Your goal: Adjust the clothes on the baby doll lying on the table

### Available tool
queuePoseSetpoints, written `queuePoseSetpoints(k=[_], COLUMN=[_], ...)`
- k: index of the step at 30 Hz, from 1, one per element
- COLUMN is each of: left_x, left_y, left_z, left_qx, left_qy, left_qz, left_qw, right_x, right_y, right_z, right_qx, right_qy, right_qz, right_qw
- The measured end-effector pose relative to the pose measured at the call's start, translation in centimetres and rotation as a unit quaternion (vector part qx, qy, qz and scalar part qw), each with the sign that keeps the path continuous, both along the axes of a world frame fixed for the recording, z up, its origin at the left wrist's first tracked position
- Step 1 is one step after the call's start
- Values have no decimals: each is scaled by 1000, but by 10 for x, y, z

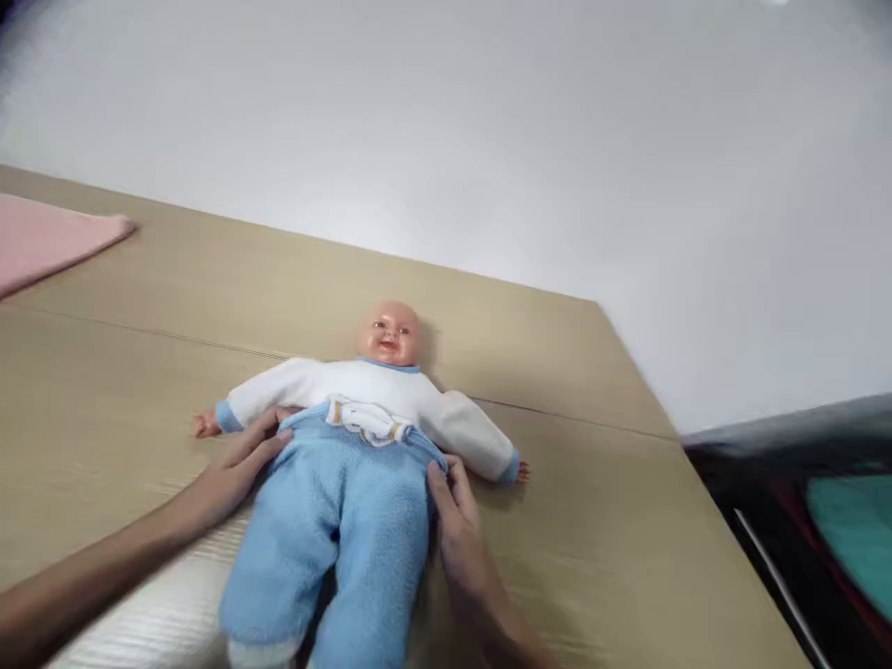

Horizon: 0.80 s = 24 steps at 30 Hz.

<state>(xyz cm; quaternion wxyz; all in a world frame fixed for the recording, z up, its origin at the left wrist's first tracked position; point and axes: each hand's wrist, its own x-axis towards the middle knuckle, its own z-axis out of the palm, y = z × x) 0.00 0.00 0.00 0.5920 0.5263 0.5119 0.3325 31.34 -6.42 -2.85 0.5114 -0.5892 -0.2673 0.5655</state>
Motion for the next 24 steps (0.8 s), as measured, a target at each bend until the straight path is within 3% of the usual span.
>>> queuePoseSetpoints(k=[5, 10, 16, 19, 22, 24], left_x=[10, 12, 0, -9, -15, -14], left_y=[-1, 17, 20, 12, 5, 2], left_z=[-13, -17, 1, 6, 9, 12], left_qx=[49, 19, 97, 98, 64, 12], left_qy=[-36, -103, -2, 82, 98, 44], left_qz=[65, 40, -34, -36, -29, -29], left_qw=[996, 994, 995, 991, 993, 999], right_x=[-5, 3, 22, 30, 27, 20], right_y=[21, 40, 40, 31, 20, 15], right_z=[12, 15, 23, 23, 12, 0], right_qx=[77, 163, 176, 175, 150, 124], right_qy=[-114, -153, -244, -297, -261, -153], right_qz=[42, 113, 207, 202, 161, 112], right_qw=[990, 968, 931, 917, 940, 974])
